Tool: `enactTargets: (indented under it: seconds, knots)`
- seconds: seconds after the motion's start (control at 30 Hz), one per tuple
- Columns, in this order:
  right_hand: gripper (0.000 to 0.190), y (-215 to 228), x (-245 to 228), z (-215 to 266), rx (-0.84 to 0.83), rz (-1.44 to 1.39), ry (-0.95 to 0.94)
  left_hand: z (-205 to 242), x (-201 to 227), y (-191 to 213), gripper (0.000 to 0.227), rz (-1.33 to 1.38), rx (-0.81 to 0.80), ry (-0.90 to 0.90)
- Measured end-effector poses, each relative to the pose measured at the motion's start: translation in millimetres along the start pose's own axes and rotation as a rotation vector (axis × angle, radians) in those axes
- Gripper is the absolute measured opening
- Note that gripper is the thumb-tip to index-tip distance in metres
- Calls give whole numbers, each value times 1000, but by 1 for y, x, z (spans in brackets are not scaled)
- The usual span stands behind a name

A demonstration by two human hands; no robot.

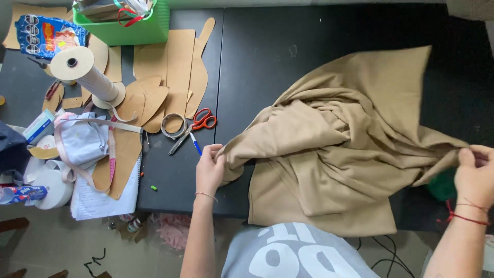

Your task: The person organizes sewing supplies and lays out a large piece of brown fabric on a table. They place a paper pattern on the fabric, mark it with a pen, and then use an electric rotary cutter to cut the fabric along the pattern's edge.

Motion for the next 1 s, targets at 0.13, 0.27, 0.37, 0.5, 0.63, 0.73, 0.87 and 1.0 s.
enactTargets:
  seconds: [0.13,0.27,0.37,0.5,0.63,0.73,0.87,1.0]
  knots:
    - [23,8,-197,-2,66,238,388,-12,-3,-25,31,-350,197,-305]
    - [22,-28,-259,1,-322,-16,222,-3,22,-54,28,-431,261,-702]
    - [22,-51,-267,12,-368,-86,299,-23,25,-102,30,-494,76,-592]
    - [27,-57,-273,27,-445,-60,160,-26,39,-123,72,-634,34,-474]
    - [26,-58,-253,39,-433,-103,66,-37,13,-136,43,-562,167,-688]
    - [26,-55,-246,50,-461,-130,-20,-1,9,-133,27,-472,133,-881]
    - [49,-43,-271,41,-435,-79,-12,41,5,-120,22,-360,-62,-951]
    - [62,-72,-224,49,-528,-43,-74,39,10,-113,29,-440,-196,-676]
Point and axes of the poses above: each hand's wrist, its own z-axis away from the middle knuckle, its own y-axis out of the back of the hand, x = y × z, the point moved 3 cm from there along -z, towards the middle knuckle, and after that the axes turned 11 degrees about y, right-handed, at the moved point
